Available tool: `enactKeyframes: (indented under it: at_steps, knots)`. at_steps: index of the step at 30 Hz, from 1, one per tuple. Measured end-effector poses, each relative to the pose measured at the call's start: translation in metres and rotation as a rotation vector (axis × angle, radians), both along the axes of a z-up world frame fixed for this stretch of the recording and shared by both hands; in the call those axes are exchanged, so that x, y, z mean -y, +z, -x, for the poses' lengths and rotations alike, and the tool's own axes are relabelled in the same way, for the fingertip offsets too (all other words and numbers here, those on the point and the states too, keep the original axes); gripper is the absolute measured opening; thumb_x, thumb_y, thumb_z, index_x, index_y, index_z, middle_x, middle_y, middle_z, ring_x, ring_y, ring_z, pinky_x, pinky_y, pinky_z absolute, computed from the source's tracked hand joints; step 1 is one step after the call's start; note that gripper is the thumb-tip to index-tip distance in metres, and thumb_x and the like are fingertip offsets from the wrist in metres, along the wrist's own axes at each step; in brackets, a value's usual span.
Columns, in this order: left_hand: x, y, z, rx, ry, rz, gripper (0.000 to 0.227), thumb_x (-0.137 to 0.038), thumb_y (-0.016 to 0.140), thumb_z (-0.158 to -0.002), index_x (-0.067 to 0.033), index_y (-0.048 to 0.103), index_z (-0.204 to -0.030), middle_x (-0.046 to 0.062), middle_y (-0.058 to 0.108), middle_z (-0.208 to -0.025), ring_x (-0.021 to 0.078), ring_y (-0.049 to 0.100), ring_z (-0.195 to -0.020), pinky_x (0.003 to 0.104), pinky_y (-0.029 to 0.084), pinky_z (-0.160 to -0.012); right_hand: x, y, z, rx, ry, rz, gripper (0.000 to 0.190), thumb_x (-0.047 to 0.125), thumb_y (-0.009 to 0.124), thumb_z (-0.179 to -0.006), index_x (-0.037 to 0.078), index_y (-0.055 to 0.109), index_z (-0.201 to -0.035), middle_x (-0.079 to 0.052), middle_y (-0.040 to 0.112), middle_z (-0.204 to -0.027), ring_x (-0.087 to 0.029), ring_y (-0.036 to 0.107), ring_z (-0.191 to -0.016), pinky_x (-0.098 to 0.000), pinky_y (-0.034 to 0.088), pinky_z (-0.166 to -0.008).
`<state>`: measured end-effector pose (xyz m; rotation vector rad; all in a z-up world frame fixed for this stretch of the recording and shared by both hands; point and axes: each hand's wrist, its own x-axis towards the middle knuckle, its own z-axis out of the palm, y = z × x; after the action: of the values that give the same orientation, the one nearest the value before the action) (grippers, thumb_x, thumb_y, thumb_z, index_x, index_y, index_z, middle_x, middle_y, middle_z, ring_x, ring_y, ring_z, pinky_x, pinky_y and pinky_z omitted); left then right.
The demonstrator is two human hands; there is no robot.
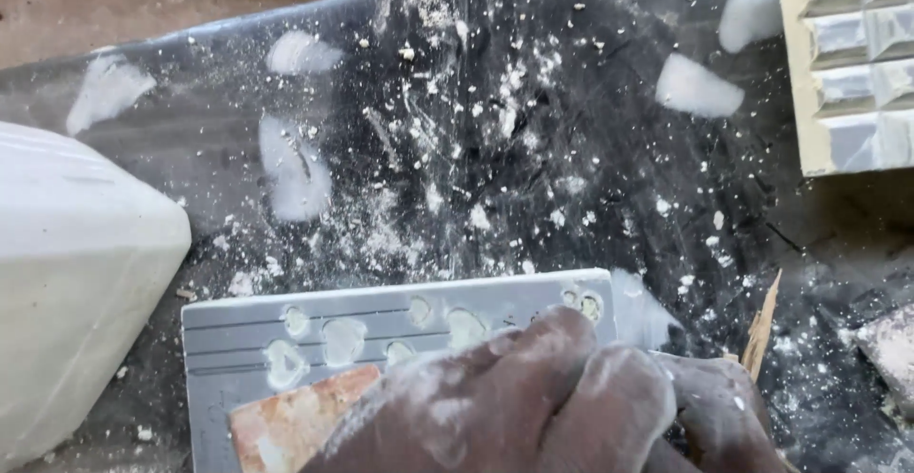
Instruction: Meticulously cleaning white residue from small decorative engravings on a plaque using a wooden pick.
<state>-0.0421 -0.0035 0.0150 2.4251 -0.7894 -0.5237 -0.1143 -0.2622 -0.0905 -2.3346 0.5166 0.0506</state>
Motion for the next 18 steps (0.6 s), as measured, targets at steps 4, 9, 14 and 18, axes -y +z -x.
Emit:
enactKeyframes:
  at_steps: [4, 9, 14, 18]
  knots:
    - [-0.006, -0.004, -0.008, 0.09, 0.038, 0.039, 0.049, -0.029, 0.079, -0.092, -0.0075, 0.052, -0.127, 0.014, 0.05, -0.123, 0.0277, 0.058, -0.098, 0.042, 0.058, -0.062, 0.043, -0.008, -0.037, -0.029, -0.046, -0.123, 0.039, 0.024, 0.075, -0.074, 0.008, 0.082, -0.109, -0.019, 0.087, -0.094, -0.032, 0.08, -0.074, -0.0363, 0.055, -0.051]
    - [-0.013, -0.015, -0.009, 0.17, 0.098, 0.079, 0.079, -0.037, 0.088, -0.083, -0.0063, 0.049, -0.144, 0.021, 0.05, -0.141, 0.0367, 0.057, -0.119, 0.051, 0.056, -0.082, -0.002, 0.014, -0.041, -0.094, -0.093, -0.291, 0.04, 0.016, 0.079, -0.07, 0.004, 0.083, -0.109, -0.023, 0.092, -0.08, -0.034, 0.086, -0.053, -0.0367, 0.054, -0.031]
    - [-0.017, -0.044, 0.009, 0.287, 0.149, 0.106, 0.1, -0.049, 0.097, -0.072, -0.0055, 0.052, -0.149, 0.022, 0.051, -0.151, 0.042, 0.052, -0.136, 0.058, 0.052, -0.1, -0.027, 0.052, -0.026, -0.136, -0.139, -0.395, 0.036, 0.011, 0.08, -0.07, 0.0, 0.084, -0.105, -0.025, 0.094, -0.069, -0.034, 0.087, -0.04, -0.0364, 0.055, -0.022]
    - [-0.017, -0.06, 0.012, 0.436, 0.13, 0.081, 0.108, -0.065, 0.101, -0.067, -0.0085, 0.054, -0.146, 0.015, 0.051, -0.154, 0.039, 0.045, -0.147, 0.061, 0.039, -0.118, -0.058, 0.068, -0.039, -0.112, -0.204, -0.413, 0.021, 0.006, 0.079, -0.079, -0.01, 0.088, -0.09, -0.023, 0.089, -0.059, -0.03, 0.078, -0.036, -0.0343, 0.061, -0.036]
